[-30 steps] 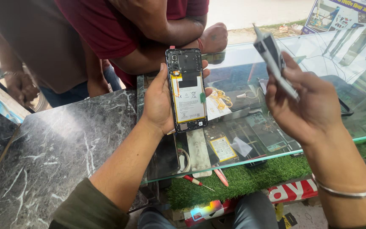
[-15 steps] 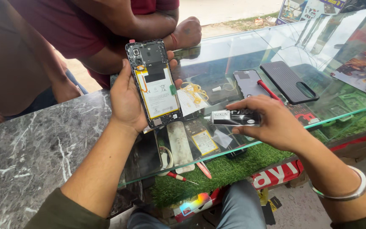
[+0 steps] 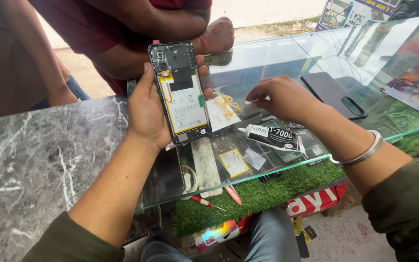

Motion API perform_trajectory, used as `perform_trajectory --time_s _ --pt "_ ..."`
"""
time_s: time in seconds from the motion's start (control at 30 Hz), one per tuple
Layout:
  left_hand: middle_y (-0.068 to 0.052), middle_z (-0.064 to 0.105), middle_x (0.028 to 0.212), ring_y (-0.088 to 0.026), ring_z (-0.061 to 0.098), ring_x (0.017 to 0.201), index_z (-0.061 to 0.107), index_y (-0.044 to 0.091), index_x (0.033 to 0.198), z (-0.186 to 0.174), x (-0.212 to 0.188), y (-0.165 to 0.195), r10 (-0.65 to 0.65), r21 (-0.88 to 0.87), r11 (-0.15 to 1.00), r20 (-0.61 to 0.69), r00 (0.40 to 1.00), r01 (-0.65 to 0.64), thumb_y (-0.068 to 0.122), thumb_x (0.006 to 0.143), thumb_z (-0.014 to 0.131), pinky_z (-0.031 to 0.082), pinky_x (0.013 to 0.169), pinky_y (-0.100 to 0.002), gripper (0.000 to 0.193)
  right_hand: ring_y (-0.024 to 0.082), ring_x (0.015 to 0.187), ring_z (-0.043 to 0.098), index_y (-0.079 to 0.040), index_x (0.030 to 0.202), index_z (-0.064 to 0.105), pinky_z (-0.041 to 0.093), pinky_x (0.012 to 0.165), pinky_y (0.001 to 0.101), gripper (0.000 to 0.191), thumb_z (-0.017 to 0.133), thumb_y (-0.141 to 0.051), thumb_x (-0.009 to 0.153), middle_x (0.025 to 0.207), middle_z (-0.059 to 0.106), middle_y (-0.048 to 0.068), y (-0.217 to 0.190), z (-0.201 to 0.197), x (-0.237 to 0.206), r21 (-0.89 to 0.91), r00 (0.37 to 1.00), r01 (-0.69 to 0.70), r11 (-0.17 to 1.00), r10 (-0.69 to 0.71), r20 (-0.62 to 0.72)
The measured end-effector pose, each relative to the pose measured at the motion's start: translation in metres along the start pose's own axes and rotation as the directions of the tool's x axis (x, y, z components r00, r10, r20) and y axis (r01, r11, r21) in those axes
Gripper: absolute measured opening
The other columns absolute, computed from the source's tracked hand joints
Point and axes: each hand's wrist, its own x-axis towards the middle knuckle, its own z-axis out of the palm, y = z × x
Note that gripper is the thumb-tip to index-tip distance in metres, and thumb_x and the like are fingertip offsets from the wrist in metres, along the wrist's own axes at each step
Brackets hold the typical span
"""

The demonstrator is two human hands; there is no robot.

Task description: The person works on a disassembled smartphone on a glass counter, using a red precision screwdriver-like tool on the phone's frame and internal components. They then hold the phone upright and apply adhesive from a T-7000 tube along its inner edge, set the tube down, and pick up the phone's back cover.

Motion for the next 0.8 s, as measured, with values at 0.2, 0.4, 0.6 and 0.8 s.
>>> perform_trajectory --time_s 0.2,0.4,0.6,0.8 --pt "-0.017 0.058 0.148 -0.03 0.059 0.135 0.05 0.0 0.15 -0.01 0.004 0.0 0.021 0.02 1.0 0.062 0.998 -0.022 0.052 0.111 0.023 0.053 0.111 -0.051 0.07 0.013 0.072 0.066 -0.016 0.123 0.075 0.055 0.069 0.0292 0.033 0.072 -0.013 0.09 0.088 0.074 0.004 -0.021 -0.006 -0.01 0.386 0.969 -0.213 0.898 0.244 -0.033" --pt "-0.016 0.06 0.146 -0.028 0.059 0.134 0.05 0.001 0.151 -0.014 0.003 -0.001 0.042 0.024 0.999 0.1 0.994 -0.044 0.051 0.113 0.024 0.054 0.111 -0.051 0.068 0.002 0.073 0.058 -0.006 0.114 0.079 0.049 0.063 0.0207 0.023 0.073 -0.014 0.093 0.085 0.074 -0.004 -0.051 0.02 -0.018 0.677 0.98 -0.167 0.717 0.198 0.032" --pt "-0.016 0.06 0.146 -0.029 0.058 0.136 0.05 0.001 0.151 -0.013 -0.001 -0.001 0.045 0.057 0.997 0.093 0.995 -0.05 0.051 0.113 0.023 0.054 0.111 -0.05 0.068 0.001 0.065 0.05 -0.007 0.118 0.079 0.04 0.055 0.0217 0.026 0.073 -0.016 0.094 0.076 0.067 -0.005 -0.053 0.023 -0.019 0.726 0.97 -0.214 0.654 0.228 0.08" --pt "-0.016 0.06 0.147 -0.028 0.058 0.137 0.05 0.002 0.15 -0.014 0.0 -0.001 0.033 0.055 0.998 0.072 0.997 -0.037 0.052 0.112 0.023 0.054 0.112 -0.051 0.069 0.002 0.064 0.049 -0.006 0.116 0.08 0.041 0.055 0.0213 0.026 0.076 -0.016 0.093 0.072 0.064 -0.005 -0.054 0.028 -0.02 0.678 0.969 -0.223 0.7 0.237 0.074"
